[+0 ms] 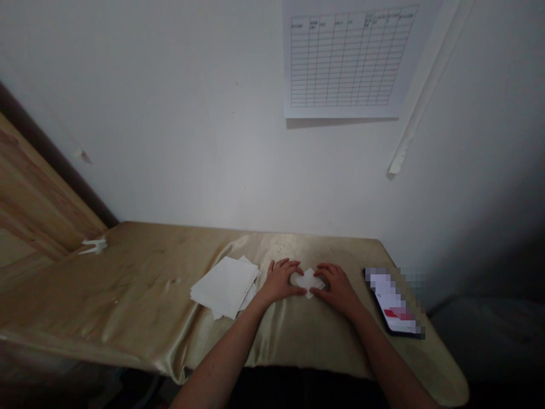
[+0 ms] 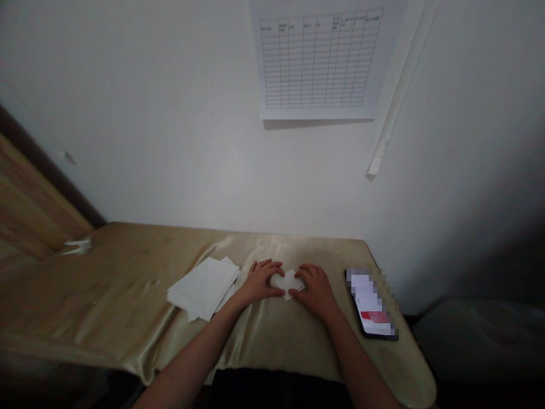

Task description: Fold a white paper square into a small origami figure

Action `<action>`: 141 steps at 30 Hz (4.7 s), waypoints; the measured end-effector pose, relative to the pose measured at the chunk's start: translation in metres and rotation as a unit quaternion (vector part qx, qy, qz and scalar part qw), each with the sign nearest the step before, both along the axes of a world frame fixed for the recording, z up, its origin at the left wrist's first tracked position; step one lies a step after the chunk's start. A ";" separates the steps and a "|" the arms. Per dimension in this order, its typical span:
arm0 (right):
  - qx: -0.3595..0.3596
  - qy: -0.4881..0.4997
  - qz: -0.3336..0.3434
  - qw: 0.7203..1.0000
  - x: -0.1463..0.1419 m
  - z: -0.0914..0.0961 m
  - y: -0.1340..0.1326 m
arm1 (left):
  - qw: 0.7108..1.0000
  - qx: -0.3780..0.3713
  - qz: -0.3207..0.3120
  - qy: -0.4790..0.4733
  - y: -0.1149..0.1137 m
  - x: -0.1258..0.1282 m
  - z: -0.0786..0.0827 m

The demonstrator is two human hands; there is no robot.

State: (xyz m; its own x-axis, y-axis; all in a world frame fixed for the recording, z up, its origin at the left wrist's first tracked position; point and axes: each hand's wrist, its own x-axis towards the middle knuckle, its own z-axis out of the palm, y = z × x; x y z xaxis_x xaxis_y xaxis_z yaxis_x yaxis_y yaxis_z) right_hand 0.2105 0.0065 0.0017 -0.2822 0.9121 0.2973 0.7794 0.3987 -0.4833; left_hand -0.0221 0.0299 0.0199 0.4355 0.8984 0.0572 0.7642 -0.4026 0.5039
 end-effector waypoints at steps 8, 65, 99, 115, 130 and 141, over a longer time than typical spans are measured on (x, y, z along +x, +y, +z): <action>0.020 -0.004 -0.020 1.000 0.000 -0.009 0.011 | 0.997 0.063 0.049 -0.005 0.003 0.008 -0.002; -0.004 0.017 -0.001 1.000 0.002 -0.007 0.004 | 0.998 0.053 -0.027 -0.004 0.001 0.003 -0.005; -0.007 0.053 -0.021 0.998 -0.001 -0.008 0.007 | 0.999 0.042 0.011 -0.024 -0.001 0.014 0.001; 0.004 0.061 -0.034 0.998 0.001 -0.015 0.010 | 0.998 0.050 0.017 -0.036 -0.001 0.014 -0.001; 0.108 0.178 -0.127 0.970 0.010 -0.001 0.008 | 0.990 0.103 0.058 -0.076 0.004 0.009 -0.005; 0.071 0.040 0.007 0.997 0.005 0.001 0.004 | 0.990 0.108 0.055 -0.066 0.001 0.010 -0.005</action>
State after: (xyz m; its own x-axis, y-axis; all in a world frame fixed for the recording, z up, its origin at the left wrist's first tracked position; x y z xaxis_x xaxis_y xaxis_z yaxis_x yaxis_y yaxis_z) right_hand 0.2158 0.0102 0.0025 -0.2647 0.8555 0.4450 0.7342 0.4780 -0.4822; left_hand -0.0123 0.0312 0.0153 0.3109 0.9005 0.3039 0.7425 -0.4297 0.5138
